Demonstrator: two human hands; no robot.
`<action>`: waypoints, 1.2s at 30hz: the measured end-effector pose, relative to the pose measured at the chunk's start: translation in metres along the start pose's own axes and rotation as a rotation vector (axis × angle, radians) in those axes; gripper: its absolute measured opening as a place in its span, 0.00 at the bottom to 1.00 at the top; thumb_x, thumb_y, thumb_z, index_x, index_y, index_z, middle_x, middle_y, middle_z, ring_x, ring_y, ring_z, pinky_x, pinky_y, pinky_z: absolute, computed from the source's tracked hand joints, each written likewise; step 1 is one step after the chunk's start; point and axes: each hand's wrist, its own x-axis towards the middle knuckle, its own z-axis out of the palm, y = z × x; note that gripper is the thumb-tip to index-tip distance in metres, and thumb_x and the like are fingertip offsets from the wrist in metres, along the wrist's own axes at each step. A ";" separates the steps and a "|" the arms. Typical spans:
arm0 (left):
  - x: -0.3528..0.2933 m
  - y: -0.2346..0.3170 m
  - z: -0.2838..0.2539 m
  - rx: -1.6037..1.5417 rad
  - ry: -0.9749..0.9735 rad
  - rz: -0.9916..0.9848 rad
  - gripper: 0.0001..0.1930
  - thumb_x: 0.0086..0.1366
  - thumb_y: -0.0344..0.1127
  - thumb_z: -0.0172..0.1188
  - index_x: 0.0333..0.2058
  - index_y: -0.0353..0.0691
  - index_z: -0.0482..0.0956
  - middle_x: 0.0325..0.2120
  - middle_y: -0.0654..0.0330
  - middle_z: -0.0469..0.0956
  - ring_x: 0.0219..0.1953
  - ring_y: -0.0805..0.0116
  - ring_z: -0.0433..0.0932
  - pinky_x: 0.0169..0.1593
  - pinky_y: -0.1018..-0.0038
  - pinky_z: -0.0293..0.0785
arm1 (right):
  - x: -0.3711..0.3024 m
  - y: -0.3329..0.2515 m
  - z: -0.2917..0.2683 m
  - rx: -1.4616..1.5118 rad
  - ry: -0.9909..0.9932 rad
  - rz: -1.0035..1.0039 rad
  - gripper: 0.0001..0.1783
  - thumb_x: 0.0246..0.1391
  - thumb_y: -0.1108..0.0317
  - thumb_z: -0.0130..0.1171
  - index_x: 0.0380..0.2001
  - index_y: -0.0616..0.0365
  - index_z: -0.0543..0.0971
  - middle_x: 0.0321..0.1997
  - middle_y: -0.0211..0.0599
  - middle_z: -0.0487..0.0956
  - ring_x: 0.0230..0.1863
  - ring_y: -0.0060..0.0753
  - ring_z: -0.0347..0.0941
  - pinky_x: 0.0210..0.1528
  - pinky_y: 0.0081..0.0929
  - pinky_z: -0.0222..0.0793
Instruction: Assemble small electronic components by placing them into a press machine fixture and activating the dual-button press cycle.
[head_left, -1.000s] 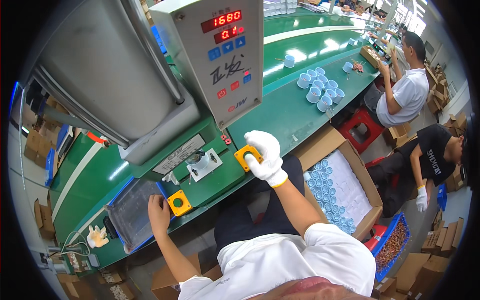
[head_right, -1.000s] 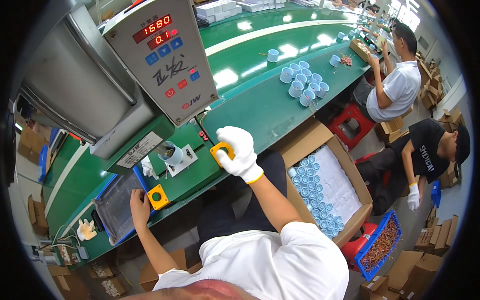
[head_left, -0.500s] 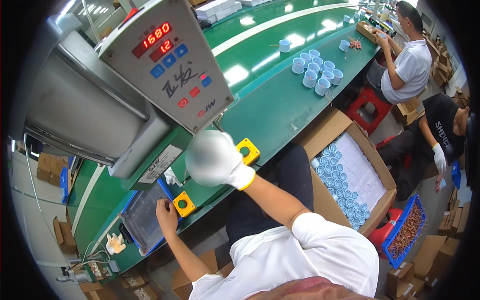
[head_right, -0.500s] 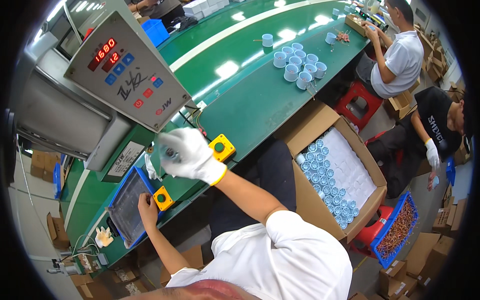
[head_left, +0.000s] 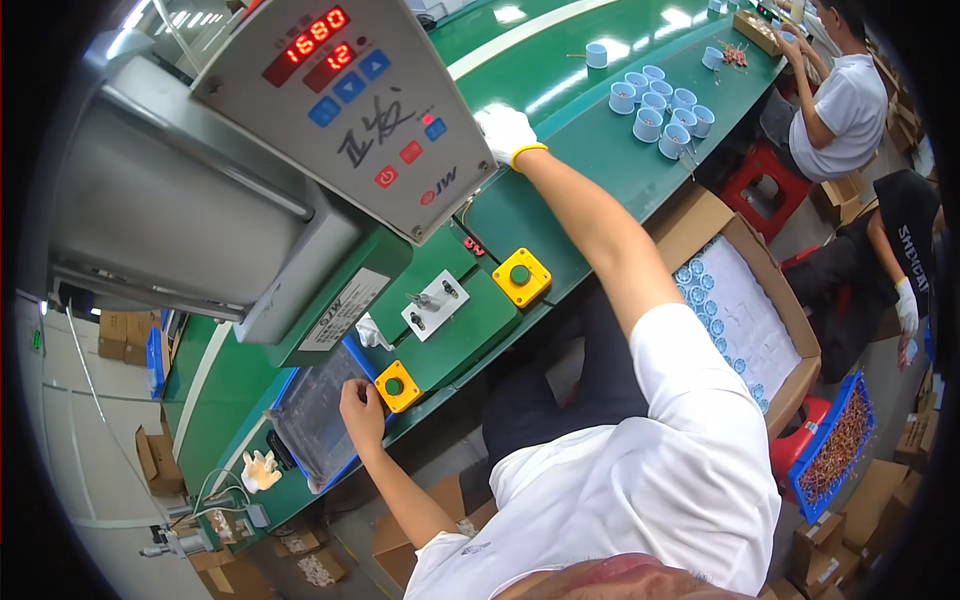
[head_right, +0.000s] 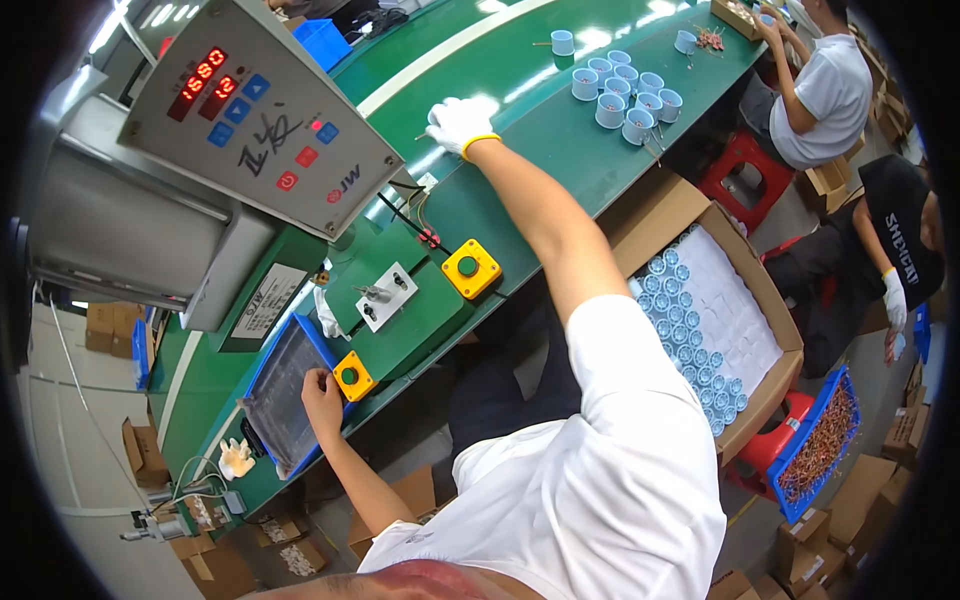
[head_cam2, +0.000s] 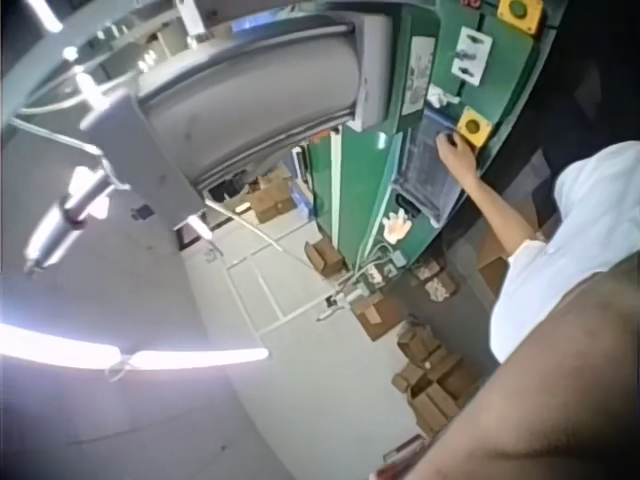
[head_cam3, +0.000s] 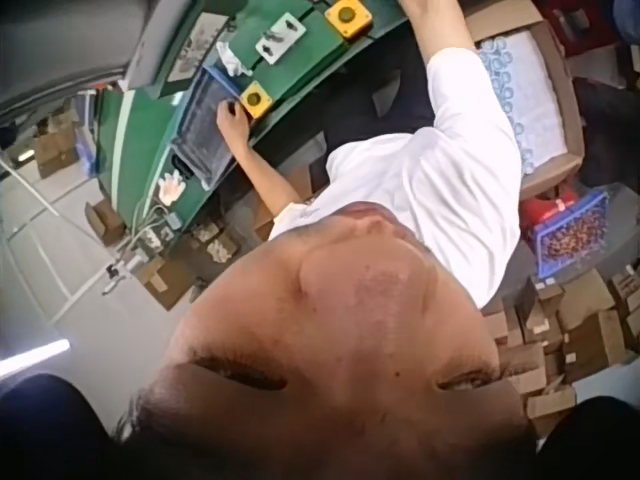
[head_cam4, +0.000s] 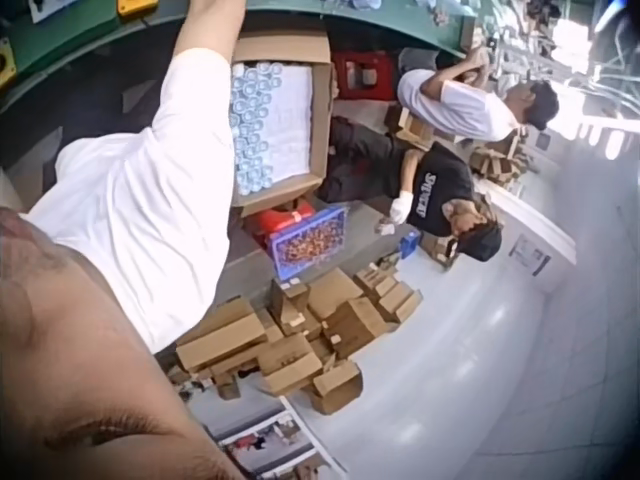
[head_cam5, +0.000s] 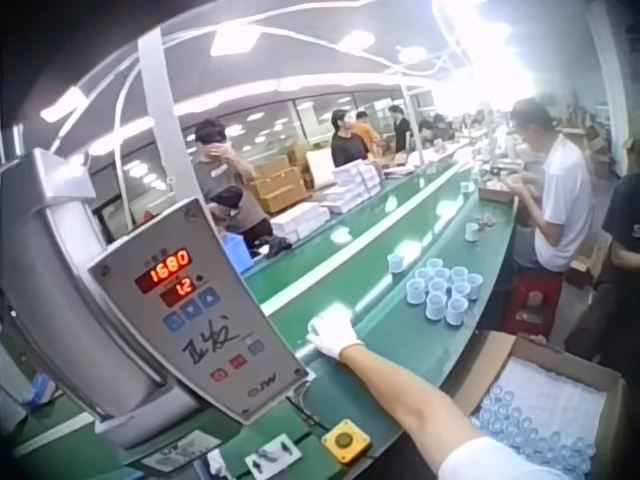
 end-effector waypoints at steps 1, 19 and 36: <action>-0.010 -0.007 -0.004 0.010 0.006 -0.032 0.03 0.72 0.25 0.62 0.39 0.30 0.79 0.28 0.55 0.76 0.30 0.67 0.74 0.38 0.66 0.74 | -0.012 -0.018 -0.014 0.129 0.044 -0.098 0.22 0.66 0.44 0.62 0.52 0.44 0.87 0.55 0.46 0.84 0.58 0.57 0.82 0.62 0.53 0.74; -0.011 -0.007 -0.009 -0.029 0.138 -0.131 0.13 0.79 0.35 0.56 0.35 0.31 0.77 0.27 0.41 0.80 0.30 0.37 0.79 0.37 0.54 0.75 | -0.251 0.047 -0.134 0.788 0.440 0.131 0.27 0.60 0.65 0.77 0.59 0.61 0.80 0.69 0.55 0.79 0.65 0.50 0.80 0.66 0.43 0.77; -0.012 0.010 -0.006 0.024 0.276 -0.056 0.13 0.74 0.37 0.69 0.36 0.31 0.87 0.25 0.48 0.84 0.25 0.57 0.83 0.35 0.64 0.76 | -0.250 -0.224 -0.118 0.775 0.276 -0.457 0.31 0.46 0.70 0.80 0.55 0.59 0.81 0.49 0.47 0.86 0.47 0.56 0.84 0.48 0.44 0.82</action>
